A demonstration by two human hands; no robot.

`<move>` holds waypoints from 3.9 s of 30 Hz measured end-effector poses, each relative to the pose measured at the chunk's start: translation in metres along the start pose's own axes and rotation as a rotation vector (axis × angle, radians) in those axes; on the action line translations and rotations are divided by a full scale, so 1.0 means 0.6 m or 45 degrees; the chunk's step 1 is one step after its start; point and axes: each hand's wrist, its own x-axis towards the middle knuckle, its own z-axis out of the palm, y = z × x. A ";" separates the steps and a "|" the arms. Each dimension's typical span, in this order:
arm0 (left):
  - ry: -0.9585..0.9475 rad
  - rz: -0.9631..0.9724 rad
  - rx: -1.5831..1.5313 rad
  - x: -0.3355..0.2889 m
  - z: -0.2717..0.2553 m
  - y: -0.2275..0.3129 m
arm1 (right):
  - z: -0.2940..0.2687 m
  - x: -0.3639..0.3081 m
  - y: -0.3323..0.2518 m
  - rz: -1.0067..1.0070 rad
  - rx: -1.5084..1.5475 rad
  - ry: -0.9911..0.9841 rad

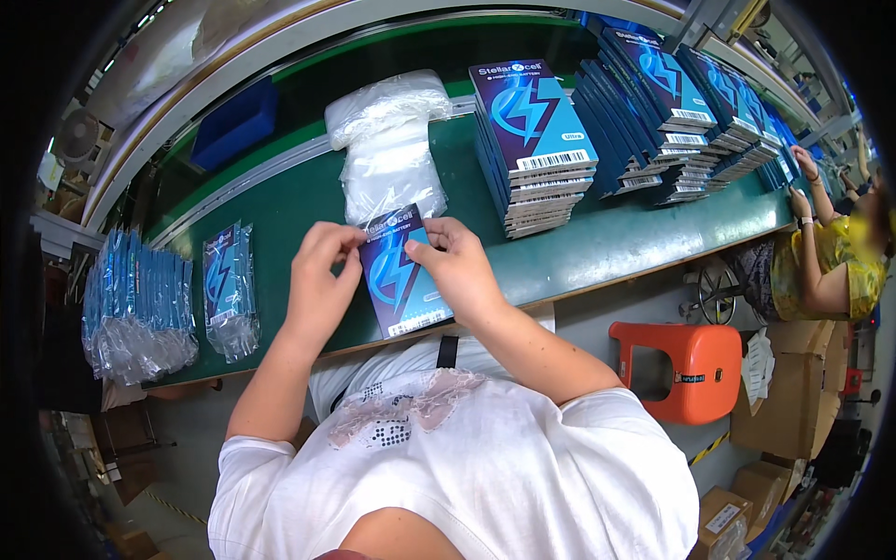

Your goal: The person repeatedly picks up blue rectangular boxes labeled 'Stellar Cell' and places them into clear plastic bags on a green conveyor belt. They then move the packaged items to a growing stack on the left side of the belt. The process is continuous and repetitive throughout the clip.

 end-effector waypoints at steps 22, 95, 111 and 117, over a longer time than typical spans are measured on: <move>0.129 -0.803 -1.657 -0.052 0.002 -0.010 | 0.015 -0.025 0.018 0.262 0.091 -0.282; 0.034 0.392 0.222 0.083 -0.017 -0.045 | -0.011 -0.008 -0.106 0.211 0.400 -0.623; -0.211 -0.617 -0.576 0.059 -0.030 -0.032 | -0.034 0.017 -0.051 0.254 0.103 -0.376; -0.276 -0.159 -0.166 0.023 -0.027 0.025 | -0.009 0.004 -0.019 -0.034 0.025 -0.058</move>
